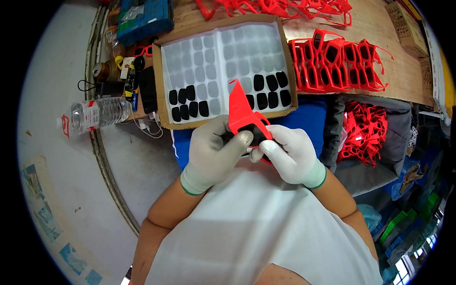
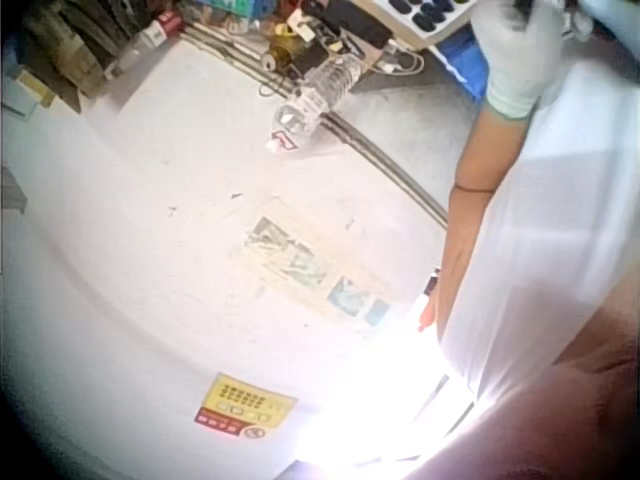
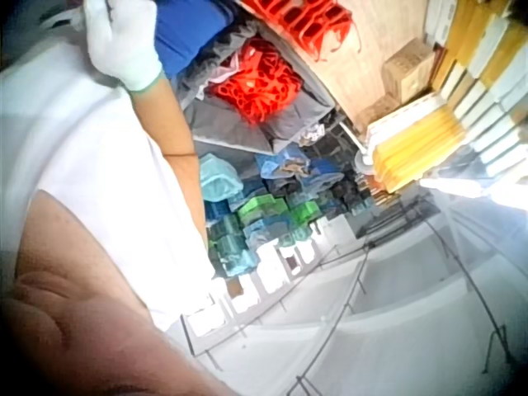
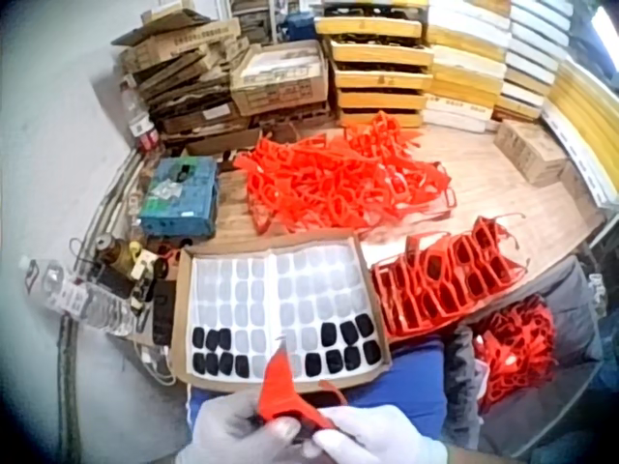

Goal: The person inserts black lenses into red plastic frames one at a time. They pick up a frame, press a lens into each side, and place the completed pair on the table. The process repeats with multiple frames and lenses.

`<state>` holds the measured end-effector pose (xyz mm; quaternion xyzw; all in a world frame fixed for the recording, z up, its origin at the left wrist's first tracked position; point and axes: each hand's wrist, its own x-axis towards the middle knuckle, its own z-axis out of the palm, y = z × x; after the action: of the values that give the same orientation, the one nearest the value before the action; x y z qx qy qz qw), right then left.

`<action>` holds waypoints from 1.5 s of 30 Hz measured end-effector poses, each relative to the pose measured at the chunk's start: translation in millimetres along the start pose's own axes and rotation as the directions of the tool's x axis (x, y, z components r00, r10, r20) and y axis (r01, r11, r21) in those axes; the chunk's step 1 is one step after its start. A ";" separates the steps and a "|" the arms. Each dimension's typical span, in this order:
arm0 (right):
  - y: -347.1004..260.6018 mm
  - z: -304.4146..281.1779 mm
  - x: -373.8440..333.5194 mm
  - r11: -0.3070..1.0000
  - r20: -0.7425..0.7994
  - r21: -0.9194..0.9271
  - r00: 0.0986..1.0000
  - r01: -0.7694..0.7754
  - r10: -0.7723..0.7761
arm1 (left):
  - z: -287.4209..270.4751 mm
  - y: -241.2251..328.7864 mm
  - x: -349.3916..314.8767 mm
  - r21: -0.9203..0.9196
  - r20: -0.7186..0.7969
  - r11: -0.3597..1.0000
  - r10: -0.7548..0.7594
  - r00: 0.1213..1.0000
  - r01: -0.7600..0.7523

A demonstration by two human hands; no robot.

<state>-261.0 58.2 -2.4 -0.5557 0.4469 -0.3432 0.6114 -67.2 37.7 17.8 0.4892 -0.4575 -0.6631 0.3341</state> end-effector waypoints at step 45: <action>-7.2 0.4 1.6 0.994 0.059 0.109 0.998 0.030 -0.036 | -3.8 27.2 0.8 -0.358 0.184 0.933 0.030 0.982 0.039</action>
<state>-259.4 55.8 4.4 -0.5394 0.3995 -0.3599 0.6481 -63.9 26.1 42.4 0.3565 -0.3565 -0.7793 0.3722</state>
